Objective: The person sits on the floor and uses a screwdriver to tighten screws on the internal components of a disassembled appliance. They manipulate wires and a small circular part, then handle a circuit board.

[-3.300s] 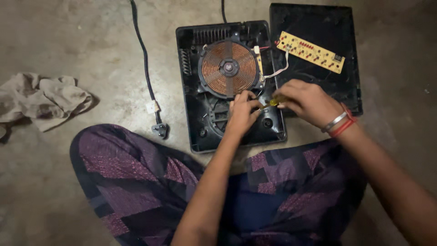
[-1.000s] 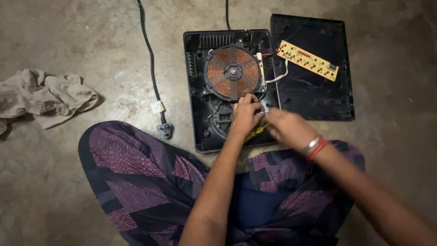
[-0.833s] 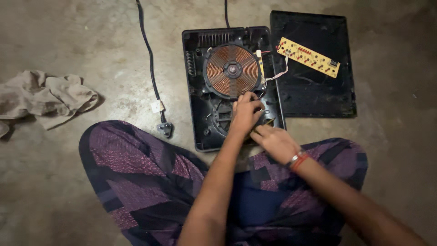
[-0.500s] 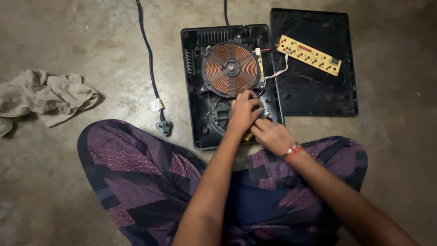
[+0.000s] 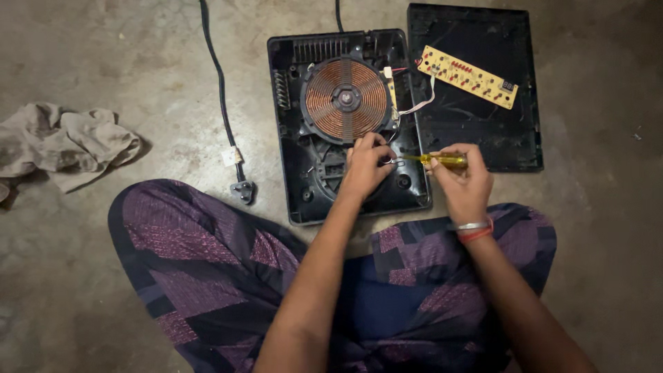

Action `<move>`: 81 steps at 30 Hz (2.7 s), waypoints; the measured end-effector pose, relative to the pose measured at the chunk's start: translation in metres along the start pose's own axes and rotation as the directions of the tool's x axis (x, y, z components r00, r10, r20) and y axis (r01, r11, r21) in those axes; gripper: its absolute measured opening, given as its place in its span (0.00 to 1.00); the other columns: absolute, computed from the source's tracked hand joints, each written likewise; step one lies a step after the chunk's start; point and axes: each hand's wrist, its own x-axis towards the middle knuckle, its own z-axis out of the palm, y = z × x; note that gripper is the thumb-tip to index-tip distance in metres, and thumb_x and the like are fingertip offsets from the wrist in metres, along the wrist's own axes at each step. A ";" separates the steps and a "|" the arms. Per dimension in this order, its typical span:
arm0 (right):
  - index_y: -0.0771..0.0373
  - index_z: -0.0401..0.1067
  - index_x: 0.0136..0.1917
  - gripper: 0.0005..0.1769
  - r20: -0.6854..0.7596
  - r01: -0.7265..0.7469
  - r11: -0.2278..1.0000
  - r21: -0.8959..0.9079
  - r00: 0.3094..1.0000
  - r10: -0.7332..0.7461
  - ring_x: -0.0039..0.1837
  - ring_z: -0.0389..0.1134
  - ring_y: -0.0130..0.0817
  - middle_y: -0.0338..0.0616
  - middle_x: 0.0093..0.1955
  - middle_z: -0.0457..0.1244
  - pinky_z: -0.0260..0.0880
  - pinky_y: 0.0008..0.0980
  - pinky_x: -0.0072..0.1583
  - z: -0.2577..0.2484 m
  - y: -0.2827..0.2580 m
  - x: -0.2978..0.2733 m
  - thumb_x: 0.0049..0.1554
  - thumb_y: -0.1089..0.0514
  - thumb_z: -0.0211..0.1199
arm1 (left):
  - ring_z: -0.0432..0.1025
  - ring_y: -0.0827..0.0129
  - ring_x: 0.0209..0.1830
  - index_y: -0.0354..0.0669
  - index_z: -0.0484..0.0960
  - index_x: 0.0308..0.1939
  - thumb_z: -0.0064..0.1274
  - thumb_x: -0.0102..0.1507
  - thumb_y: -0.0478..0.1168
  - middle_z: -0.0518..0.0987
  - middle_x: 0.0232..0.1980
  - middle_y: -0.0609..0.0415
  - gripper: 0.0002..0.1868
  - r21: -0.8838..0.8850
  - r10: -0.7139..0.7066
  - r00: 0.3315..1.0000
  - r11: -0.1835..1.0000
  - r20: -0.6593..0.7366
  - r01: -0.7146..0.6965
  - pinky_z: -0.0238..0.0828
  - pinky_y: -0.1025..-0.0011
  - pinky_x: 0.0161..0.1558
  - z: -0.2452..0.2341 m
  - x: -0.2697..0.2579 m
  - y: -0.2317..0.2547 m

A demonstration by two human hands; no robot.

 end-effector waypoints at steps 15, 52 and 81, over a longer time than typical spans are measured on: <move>0.71 0.67 0.56 0.11 0.082 0.023 0.993 -0.114 0.997 -0.014 0.57 0.73 0.31 0.50 0.56 0.69 0.79 0.31 0.58 0.006 -0.005 0.001 0.61 0.70 0.64 | 0.68 0.60 0.59 0.54 0.88 0.36 0.66 0.52 0.40 0.74 0.52 0.58 0.09 0.023 0.007 1.000 1.000 -0.029 -0.006 0.62 0.57 0.57 0.003 0.001 0.001; 0.70 0.72 0.52 0.10 0.129 0.056 0.902 -0.427 0.992 -0.001 0.50 0.77 0.34 0.51 0.48 0.72 0.79 0.29 0.50 0.001 -0.026 0.010 0.60 0.62 0.68 | 0.68 0.61 0.58 0.54 0.88 0.35 0.66 0.52 0.40 0.74 0.51 0.59 0.08 0.009 -0.009 0.999 1.000 -0.034 0.009 0.62 0.58 0.55 -0.001 0.000 0.006; 0.66 0.69 0.47 0.17 0.762 0.655 0.465 -0.596 0.644 0.070 0.44 0.71 0.61 0.58 0.38 0.69 0.71 0.55 0.44 0.022 -0.052 0.094 0.50 0.52 0.65 | 0.69 0.59 0.57 0.56 0.87 0.34 0.66 0.51 0.40 0.74 0.52 0.58 0.08 0.024 0.007 0.999 1.000 -0.046 -0.006 0.64 0.55 0.53 0.010 0.002 -0.007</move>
